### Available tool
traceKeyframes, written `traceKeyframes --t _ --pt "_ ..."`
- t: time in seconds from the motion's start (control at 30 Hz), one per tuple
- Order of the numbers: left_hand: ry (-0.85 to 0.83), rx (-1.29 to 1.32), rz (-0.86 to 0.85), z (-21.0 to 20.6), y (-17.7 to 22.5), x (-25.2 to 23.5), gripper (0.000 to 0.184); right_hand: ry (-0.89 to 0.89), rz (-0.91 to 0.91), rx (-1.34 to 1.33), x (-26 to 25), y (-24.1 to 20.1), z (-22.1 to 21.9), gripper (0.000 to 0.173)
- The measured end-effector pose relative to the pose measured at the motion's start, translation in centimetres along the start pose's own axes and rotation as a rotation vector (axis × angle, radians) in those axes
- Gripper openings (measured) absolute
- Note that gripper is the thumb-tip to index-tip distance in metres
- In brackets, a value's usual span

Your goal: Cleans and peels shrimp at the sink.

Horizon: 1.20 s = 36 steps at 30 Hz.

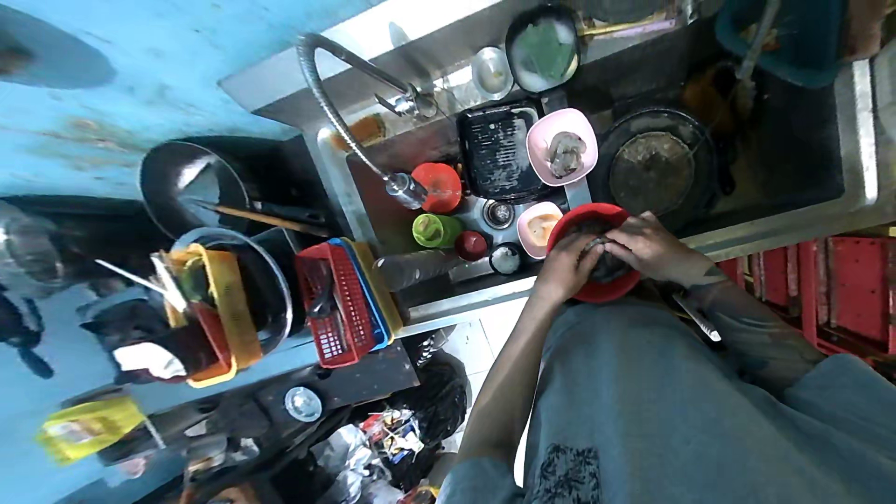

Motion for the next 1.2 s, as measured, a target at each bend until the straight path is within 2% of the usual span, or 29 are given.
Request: traceKeyframes --t 0.17,0.23,0.43,0.53,0.63,0.73,0.9,1.2 --pt "0.035 0.047 -0.014 -0.1 -0.4 0.1 0.027 -0.046 0.026 -0.055 -0.3 0.0 -0.3 0.03" --pt "0.056 0.102 0.009 -0.1 -0.7 0.2 0.024 -0.005 0.007 -0.134 0.3 0.3 -0.7 0.029" --pt "0.091 0.176 0.056 -0.3 -1.0 1.0 0.025 0.034 -0.132 -0.405 1.0 0.4 -1.7 0.03" --pt "0.108 0.217 0.076 -0.3 -0.9 1.8 0.024 -0.014 -0.205 -0.525 0.6 0.3 -1.5 0.029" --pt "0.107 0.203 0.11 -0.2 -1.1 2.1 0.027 -0.145 -0.177 -0.508 -0.8 -0.5 -0.5 0.03" --pt "0.068 0.161 0.121 0.2 -0.8 2.3 0.028 -0.192 -0.092 -0.469 -1.3 -0.3 -0.7 0.03" --pt "0.042 0.13 0.089 0.1 -0.6 2.4 0.026 -0.11 -0.153 -0.495 -1.4 -0.6 -1.2 0.018" --pt "0.082 0.104 0.133 -0.2 -1.3 2.5 0.029 -0.071 -0.146 -0.472 -2.3 -0.4 -1.7 0.019"
Point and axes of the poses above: each hand's wrist, its own x-axis away from the middle knuckle, its own z-axis out of the back of the hand, y = z × x, the point moved 5 cm from there along -x, towards the middle knuckle, and after that the axes turned 11 degrees about x, right-handed, at the moved point
